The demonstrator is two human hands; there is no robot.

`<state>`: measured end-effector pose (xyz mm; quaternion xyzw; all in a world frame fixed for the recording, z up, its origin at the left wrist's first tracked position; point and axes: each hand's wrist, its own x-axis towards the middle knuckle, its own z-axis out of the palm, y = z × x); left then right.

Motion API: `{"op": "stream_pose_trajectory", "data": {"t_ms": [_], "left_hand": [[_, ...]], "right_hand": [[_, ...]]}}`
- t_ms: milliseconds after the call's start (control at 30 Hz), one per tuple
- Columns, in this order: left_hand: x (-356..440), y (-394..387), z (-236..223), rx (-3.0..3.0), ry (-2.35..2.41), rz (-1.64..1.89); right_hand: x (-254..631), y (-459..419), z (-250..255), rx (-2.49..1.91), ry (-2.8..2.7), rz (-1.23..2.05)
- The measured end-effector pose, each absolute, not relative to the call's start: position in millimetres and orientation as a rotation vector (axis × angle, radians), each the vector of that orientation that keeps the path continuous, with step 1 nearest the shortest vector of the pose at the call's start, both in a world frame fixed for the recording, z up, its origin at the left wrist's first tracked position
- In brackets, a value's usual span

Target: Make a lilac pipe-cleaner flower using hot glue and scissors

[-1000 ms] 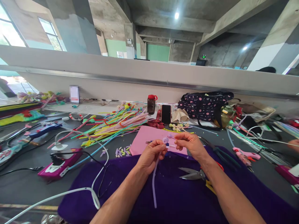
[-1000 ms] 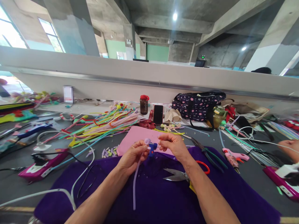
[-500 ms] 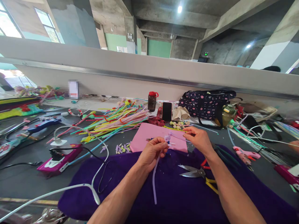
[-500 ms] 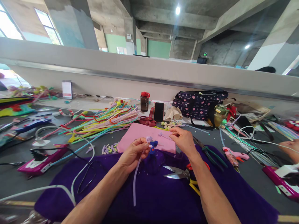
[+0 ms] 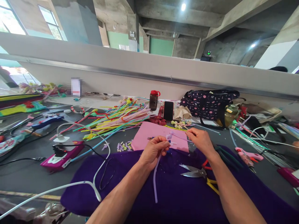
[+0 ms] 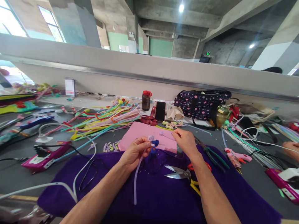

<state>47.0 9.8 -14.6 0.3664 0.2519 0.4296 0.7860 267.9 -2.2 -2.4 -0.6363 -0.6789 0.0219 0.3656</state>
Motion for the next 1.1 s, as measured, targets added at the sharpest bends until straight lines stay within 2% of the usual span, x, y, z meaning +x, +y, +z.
{"op": "stream_pose_trajectory", "data": {"t_ms": [233,433,767,1100], "left_hand": [[49,6,-12,0.839,0.583,0.967],[51,4,-13,0.896,0.613,1.059],[53,3,-19,1.011,0.619,1.107],[50,6,-17,0.953,0.547,0.892]], "right_hand": [[244,-6,-3,-1.514,-1.702,0.374],[218,-18,2,-1.231,-1.619,1.069],[208,-20,-1,-1.270,-1.515,1.064],[216,-19,-3,-1.109,-1.452,1.368]]}}
